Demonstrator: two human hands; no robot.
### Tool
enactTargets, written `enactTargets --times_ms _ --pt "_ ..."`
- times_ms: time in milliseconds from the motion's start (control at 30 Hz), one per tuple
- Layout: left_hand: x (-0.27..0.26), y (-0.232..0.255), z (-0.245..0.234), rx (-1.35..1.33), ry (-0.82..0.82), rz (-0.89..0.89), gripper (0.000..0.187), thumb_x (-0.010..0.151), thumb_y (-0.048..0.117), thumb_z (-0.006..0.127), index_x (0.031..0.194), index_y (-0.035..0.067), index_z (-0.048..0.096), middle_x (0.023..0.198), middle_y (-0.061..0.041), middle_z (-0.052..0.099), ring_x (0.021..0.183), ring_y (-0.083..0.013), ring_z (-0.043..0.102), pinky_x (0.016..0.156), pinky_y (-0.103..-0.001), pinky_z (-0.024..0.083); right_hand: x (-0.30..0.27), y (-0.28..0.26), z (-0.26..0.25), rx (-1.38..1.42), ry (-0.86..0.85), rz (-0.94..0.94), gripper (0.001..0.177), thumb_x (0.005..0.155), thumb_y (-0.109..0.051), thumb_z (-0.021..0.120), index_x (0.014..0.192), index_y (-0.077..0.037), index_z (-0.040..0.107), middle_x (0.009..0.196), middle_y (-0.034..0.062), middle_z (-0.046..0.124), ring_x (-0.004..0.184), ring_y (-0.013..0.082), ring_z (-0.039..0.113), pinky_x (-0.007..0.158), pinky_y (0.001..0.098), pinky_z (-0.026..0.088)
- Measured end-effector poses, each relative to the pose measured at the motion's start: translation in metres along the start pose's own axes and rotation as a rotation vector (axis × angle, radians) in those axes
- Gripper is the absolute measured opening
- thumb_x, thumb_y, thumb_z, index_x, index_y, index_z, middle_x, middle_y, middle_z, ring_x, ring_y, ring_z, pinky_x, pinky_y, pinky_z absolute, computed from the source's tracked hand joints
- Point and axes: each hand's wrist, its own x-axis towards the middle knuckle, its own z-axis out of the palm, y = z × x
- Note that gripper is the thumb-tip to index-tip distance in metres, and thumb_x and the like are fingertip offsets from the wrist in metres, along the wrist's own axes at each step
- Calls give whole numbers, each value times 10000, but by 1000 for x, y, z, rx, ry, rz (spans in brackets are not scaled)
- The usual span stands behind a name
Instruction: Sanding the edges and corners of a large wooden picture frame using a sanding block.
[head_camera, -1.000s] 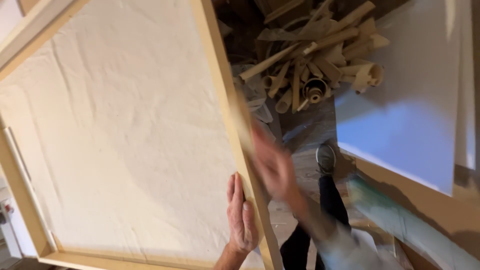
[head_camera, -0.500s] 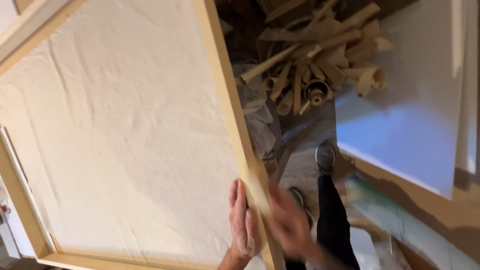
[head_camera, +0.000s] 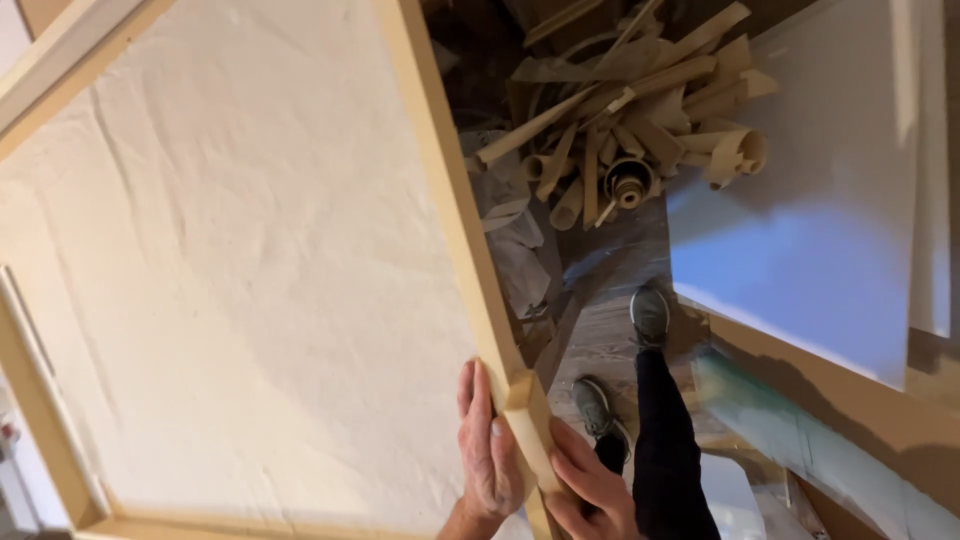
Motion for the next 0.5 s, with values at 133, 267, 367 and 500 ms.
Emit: enactTargets --times_ms 133,267,367,500 --pt "-1 -3 -1 39 8 36 578 1128 229 333 1523 -193 322 1570 -337 450 1554 -501 318 1297 -504 235 172 8 -7 26 5 -413 479 1049 48 577 1516 32 469 1706 196 310 1629 330 272 1388 471 222" --pt "7 2 -7 47 -18 12 587 1105 213 337 1520 -202 325 1576 -338 444 1551 -499 324 1289 -503 235 295 -5 -12 -88 53 -571 467 1109 19 576 1561 -24 463 1682 145 371 1593 273 343 1365 435 306" --pt "7 4 -1 49 -33 29 581 1101 197 323 1519 -206 323 1563 -331 463 1535 -500 350 1302 -516 219 201 -8 -12 -118 40 -522 468 1116 -6 557 1570 -17 447 1695 152 354 1602 281 321 1374 439 271" --pt "21 15 -3 24 -5 106 577 1099 206 313 1512 -194 344 1520 -328 519 1480 -464 472 1323 -525 203 -44 31 -8 -205 91 -166 549 946 -11 652 1471 63 506 1622 236 420 1535 382 382 1262 471 294"
